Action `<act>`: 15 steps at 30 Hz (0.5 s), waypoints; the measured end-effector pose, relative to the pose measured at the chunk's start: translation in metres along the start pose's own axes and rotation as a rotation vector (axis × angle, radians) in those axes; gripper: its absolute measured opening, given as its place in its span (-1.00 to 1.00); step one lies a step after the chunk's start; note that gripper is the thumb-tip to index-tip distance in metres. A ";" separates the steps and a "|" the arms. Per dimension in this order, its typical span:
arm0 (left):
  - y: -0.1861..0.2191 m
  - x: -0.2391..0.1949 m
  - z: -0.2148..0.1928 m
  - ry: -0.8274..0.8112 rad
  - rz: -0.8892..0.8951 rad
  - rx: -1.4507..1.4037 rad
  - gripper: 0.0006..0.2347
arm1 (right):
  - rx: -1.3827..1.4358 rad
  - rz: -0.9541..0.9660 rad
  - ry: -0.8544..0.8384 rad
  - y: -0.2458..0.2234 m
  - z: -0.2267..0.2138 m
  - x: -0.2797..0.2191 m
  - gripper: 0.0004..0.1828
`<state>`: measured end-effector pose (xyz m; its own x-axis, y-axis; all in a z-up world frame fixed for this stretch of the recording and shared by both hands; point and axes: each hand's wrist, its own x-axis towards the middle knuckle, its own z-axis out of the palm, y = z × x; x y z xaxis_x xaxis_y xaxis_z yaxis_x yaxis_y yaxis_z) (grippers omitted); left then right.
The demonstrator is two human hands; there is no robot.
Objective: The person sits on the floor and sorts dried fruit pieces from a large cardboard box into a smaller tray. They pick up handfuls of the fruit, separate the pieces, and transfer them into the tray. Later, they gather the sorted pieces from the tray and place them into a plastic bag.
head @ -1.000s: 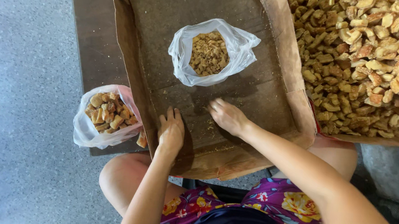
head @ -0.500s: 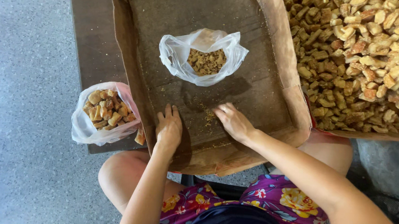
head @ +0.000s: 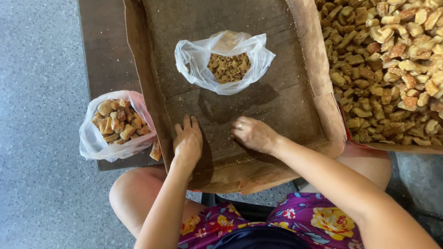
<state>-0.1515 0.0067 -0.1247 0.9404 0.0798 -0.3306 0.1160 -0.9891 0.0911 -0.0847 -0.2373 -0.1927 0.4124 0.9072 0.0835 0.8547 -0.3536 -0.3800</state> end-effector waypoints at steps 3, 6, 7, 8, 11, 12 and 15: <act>0.000 0.001 0.005 0.024 -0.004 -0.017 -0.42 | 0.367 0.189 0.252 0.019 -0.010 -0.020 -0.89; 0.000 -0.001 0.004 0.016 -0.004 -0.015 -0.42 | 0.092 0.412 0.235 0.029 -0.035 -0.043 -0.66; 0.001 0.000 0.002 -0.013 -0.021 -0.016 -0.40 | 0.063 0.404 0.224 0.024 -0.036 -0.042 -0.71; 0.003 0.002 0.000 -0.039 -0.038 -0.017 -0.39 | 0.032 0.395 0.216 0.015 -0.033 -0.037 -0.75; 0.004 0.001 -0.002 -0.010 -0.022 -0.030 -0.41 | 0.067 0.367 0.174 -0.016 -0.029 -0.021 -0.68; 0.003 0.000 -0.002 -0.012 -0.024 -0.037 -0.41 | 0.099 0.357 0.156 -0.025 -0.031 -0.013 -0.63; 0.003 0.000 -0.001 -0.025 -0.035 -0.045 -0.41 | 0.035 0.150 0.111 -0.041 -0.048 0.002 -0.52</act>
<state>-0.1511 0.0040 -0.1229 0.9275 0.1104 -0.3572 0.1631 -0.9792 0.1210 -0.1036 -0.2317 -0.1328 0.5686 0.8132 0.1239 0.7701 -0.4733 -0.4277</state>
